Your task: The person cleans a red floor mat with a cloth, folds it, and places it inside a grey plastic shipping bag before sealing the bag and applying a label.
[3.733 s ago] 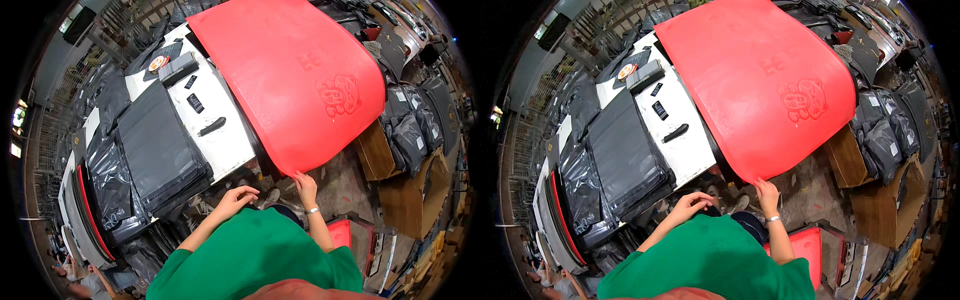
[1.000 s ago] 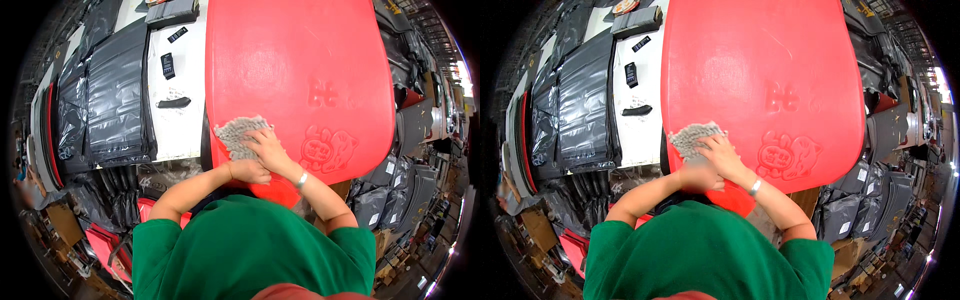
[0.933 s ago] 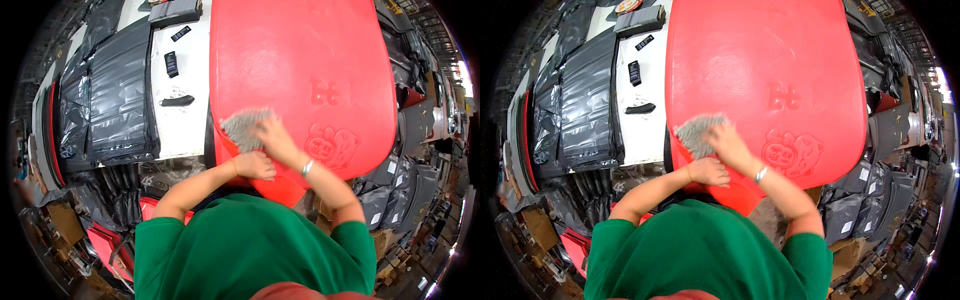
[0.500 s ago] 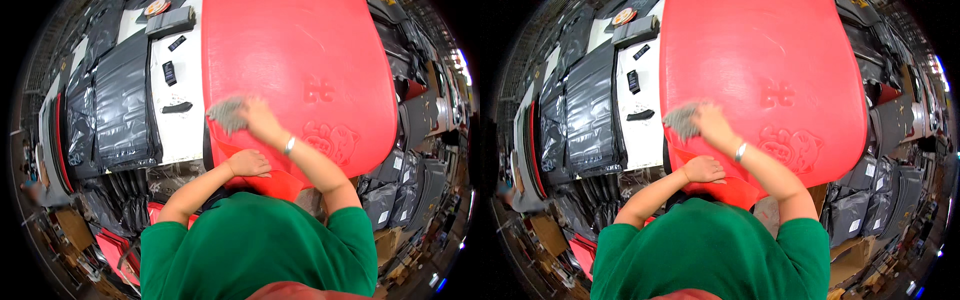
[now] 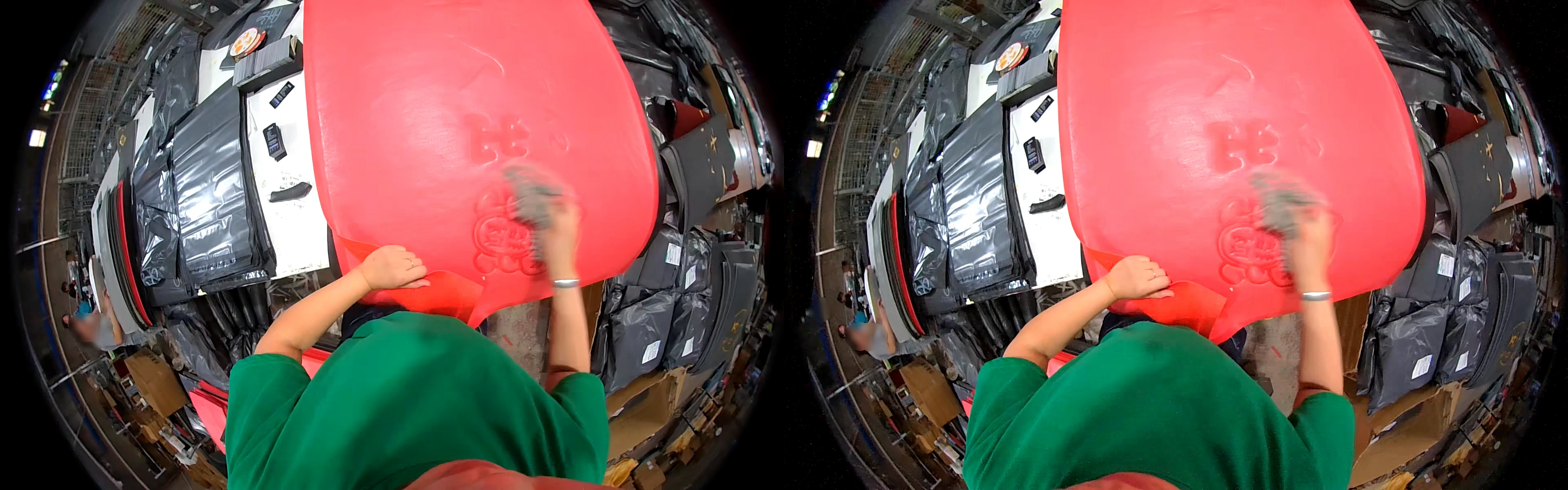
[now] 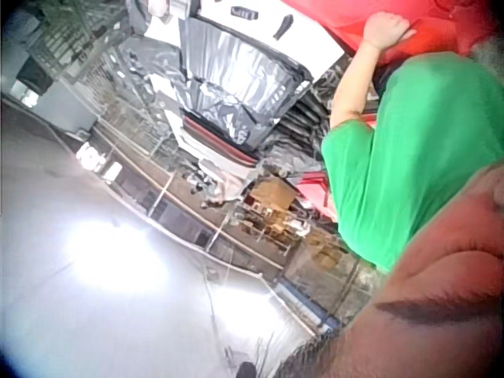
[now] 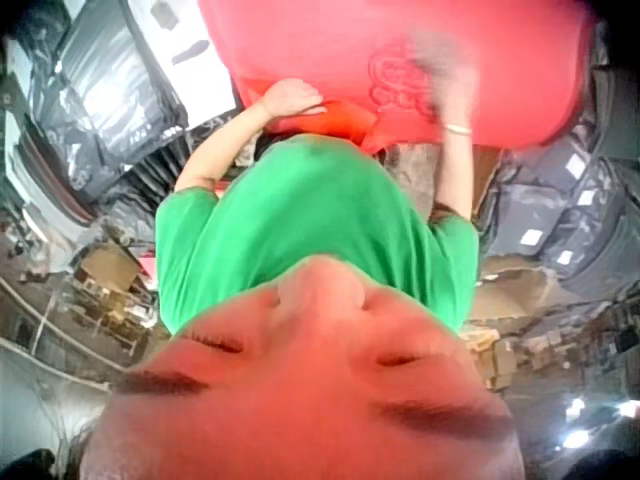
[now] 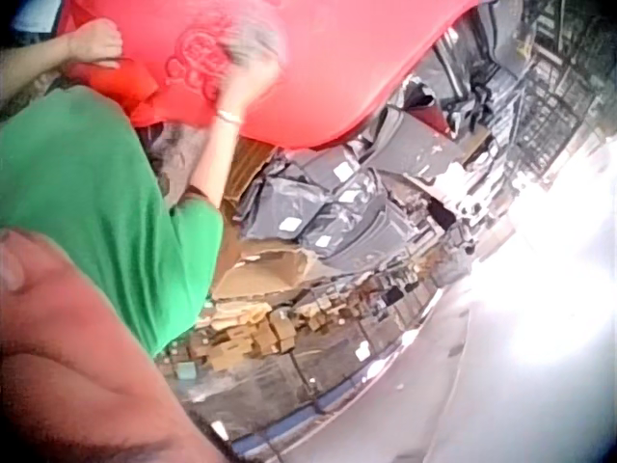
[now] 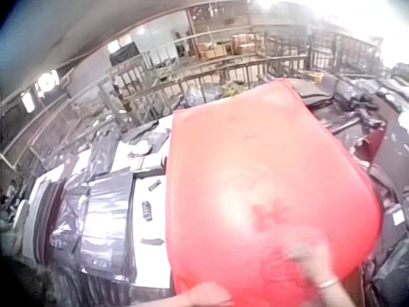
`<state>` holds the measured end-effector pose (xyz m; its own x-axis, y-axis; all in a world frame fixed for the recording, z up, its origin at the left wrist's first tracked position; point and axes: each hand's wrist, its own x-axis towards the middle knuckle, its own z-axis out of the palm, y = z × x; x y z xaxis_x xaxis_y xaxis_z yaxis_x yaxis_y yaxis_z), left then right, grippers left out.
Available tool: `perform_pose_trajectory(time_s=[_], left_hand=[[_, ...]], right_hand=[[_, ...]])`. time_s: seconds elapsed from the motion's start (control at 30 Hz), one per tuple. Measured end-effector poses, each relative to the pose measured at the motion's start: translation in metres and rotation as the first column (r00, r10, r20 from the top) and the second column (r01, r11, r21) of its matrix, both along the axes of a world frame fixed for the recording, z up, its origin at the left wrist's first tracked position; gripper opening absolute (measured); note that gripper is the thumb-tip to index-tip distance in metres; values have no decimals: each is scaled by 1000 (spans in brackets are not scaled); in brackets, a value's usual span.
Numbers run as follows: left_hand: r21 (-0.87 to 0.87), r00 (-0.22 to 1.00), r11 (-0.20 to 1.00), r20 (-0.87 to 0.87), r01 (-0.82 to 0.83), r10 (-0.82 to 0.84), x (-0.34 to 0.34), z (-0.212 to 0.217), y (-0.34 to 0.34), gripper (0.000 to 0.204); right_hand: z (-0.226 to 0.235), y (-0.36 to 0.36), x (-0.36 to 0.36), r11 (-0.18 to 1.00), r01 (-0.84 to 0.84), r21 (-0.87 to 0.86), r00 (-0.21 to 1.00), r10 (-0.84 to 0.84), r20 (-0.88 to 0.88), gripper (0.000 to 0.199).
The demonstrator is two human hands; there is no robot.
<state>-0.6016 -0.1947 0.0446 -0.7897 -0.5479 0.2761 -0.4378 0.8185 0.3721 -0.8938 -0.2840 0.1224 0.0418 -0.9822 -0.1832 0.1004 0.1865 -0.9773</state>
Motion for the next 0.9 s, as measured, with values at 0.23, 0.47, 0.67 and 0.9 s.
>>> perform_pose_trajectory(time_s=[0.23,0.47,0.67,0.9], left_hand=[[-19,999,999,40,32,-32,-6,2,-3,28],[-60,998,998,57,-13,17,-8,7,-10,21],[-5,994,1000,103,-30,30,-5,5,0,28],[-51,999,999,-37,11,-13,-7,5,-9,28]], right_hand=[[-63,-23,110,716,-432,-549,838,93,-538,17],[-89,-20,274,507,-712,-485,574,24,-818,12],[-34,-118,78,956,-239,-170,883,141,-447,30],[16,-139,-257,954,188,-233,-9,-236,-972,83]])
